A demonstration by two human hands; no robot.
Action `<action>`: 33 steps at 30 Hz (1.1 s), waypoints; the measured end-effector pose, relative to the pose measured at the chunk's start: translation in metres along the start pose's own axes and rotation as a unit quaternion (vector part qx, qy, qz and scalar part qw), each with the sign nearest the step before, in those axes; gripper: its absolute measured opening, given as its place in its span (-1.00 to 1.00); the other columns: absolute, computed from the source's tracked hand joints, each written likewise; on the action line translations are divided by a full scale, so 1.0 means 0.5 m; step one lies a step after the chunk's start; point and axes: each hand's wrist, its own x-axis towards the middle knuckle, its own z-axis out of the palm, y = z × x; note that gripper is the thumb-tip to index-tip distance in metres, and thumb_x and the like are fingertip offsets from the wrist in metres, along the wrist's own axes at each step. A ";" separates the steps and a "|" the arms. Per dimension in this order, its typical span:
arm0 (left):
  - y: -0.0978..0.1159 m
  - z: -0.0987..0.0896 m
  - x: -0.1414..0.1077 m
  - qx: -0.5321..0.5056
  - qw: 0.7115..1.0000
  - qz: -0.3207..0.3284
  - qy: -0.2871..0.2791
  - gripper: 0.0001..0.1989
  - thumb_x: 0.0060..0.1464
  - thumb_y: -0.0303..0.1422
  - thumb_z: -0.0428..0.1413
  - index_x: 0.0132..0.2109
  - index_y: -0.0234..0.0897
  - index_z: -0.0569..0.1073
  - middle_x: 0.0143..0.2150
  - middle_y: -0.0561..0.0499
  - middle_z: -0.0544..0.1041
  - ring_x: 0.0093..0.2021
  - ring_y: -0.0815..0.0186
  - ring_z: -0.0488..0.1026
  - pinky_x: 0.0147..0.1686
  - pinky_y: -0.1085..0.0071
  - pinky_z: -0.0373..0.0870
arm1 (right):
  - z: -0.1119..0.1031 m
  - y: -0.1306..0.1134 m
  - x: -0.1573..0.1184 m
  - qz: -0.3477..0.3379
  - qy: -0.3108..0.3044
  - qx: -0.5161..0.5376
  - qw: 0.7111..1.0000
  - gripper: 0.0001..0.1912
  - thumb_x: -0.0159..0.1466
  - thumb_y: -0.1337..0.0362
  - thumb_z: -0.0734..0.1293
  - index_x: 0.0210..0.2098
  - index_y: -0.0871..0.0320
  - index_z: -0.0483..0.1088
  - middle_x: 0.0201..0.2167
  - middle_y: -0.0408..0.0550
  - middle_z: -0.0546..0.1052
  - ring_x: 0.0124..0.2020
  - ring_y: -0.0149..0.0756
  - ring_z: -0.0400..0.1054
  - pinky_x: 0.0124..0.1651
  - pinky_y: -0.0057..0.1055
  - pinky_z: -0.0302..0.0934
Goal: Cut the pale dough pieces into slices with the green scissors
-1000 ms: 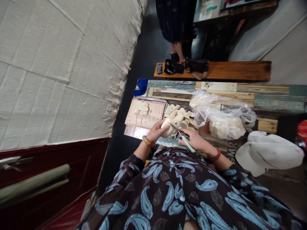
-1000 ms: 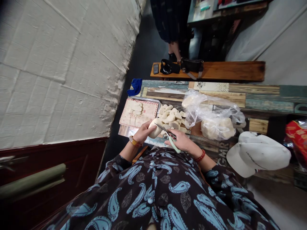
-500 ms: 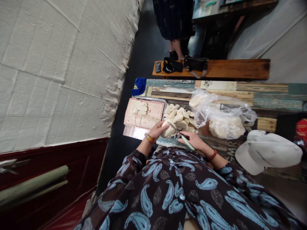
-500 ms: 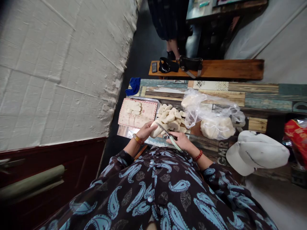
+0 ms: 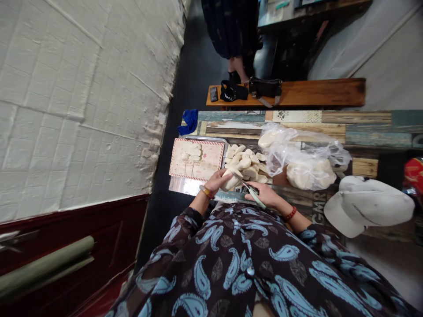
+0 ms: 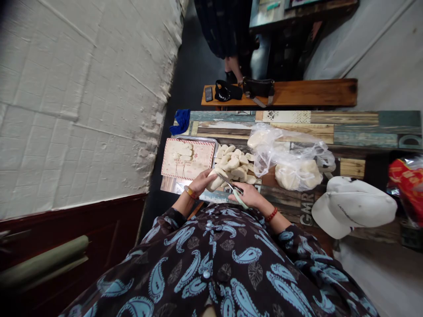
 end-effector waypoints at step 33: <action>-0.042 0.016 0.136 0.284 0.957 0.021 -0.050 -0.55 -0.14 -0.10 0.25 -0.19 -0.37 0.57 -0.23 -0.06 0.58 -0.18 0.19 0.46 -0.11 0.32 0.39 | 0.047 0.116 0.034 0.072 0.091 0.064 0.991 -0.50 0.14 -0.07 0.40 -0.13 0.21 0.62 -0.50 -0.03 0.62 -0.55 -0.24 0.46 -0.44 -0.37 0.34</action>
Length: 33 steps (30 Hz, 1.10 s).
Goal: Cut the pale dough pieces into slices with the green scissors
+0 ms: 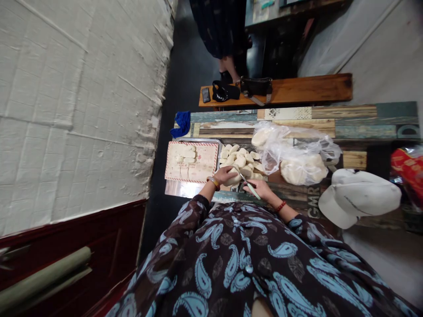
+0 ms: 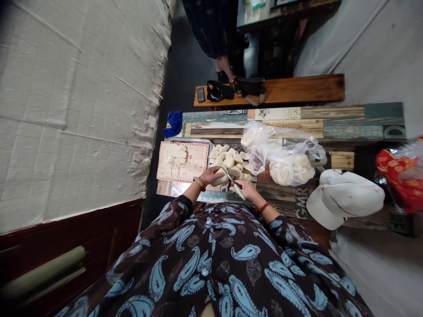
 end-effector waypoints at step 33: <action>-0.008 0.075 -0.001 -0.199 0.980 -0.005 -0.012 -0.39 -0.22 0.06 0.30 -0.16 -0.35 0.44 -0.27 -0.02 0.53 -0.33 0.36 0.42 -0.31 0.45 0.35 | -0.117 -0.025 -0.094 -0.028 0.213 -0.014 0.976 -0.49 0.10 -0.03 0.44 -0.08 0.18 0.59 -0.19 0.09 0.65 -0.17 -0.05 0.52 -0.04 -0.20 0.38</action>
